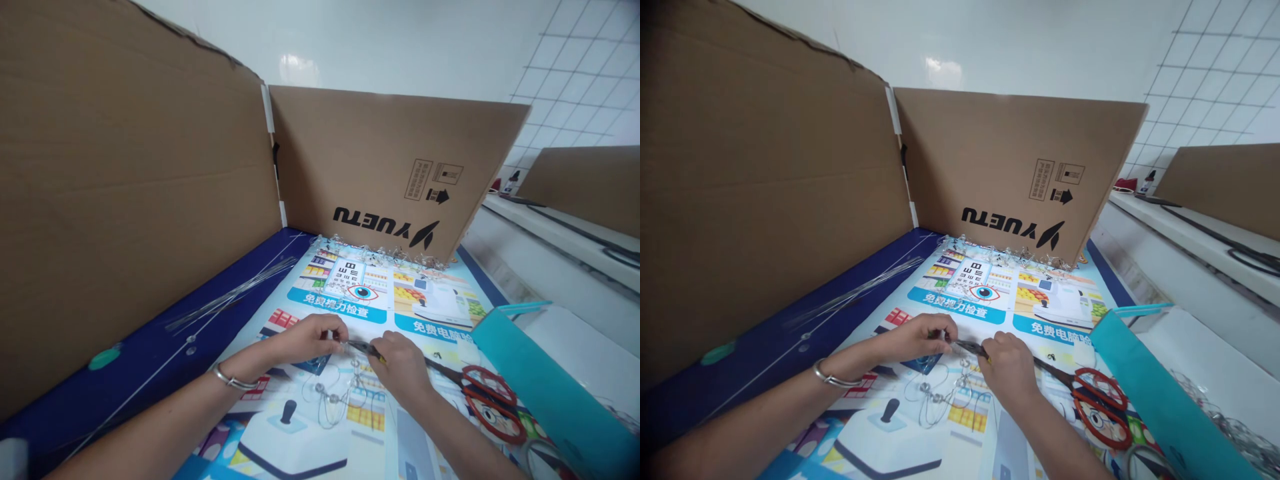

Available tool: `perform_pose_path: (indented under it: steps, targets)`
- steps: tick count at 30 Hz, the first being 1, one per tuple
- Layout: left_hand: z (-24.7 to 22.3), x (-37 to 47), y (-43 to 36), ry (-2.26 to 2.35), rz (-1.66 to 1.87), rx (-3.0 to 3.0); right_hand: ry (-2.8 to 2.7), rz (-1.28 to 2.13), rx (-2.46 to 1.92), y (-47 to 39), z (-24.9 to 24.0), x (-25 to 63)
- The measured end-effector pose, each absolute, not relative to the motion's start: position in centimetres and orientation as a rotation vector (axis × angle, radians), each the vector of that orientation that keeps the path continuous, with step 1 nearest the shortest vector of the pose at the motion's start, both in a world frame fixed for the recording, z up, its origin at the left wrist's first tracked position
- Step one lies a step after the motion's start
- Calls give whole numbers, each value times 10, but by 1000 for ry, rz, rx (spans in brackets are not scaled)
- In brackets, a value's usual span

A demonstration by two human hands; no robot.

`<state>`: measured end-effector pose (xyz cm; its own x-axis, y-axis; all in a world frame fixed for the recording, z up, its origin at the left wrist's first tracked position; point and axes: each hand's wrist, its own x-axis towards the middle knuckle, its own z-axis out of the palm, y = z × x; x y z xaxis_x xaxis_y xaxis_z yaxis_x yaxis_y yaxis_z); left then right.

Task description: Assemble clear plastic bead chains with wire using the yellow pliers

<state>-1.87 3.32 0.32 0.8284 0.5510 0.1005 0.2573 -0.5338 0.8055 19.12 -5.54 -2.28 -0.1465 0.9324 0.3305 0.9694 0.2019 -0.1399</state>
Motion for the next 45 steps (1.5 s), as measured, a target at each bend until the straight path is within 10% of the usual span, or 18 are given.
perform_pose_path:
  steps: [45]
  targets:
    - [-7, -7, 22, 727, 635, 2149, -2334, -497, -1786, -68, -11, 183]
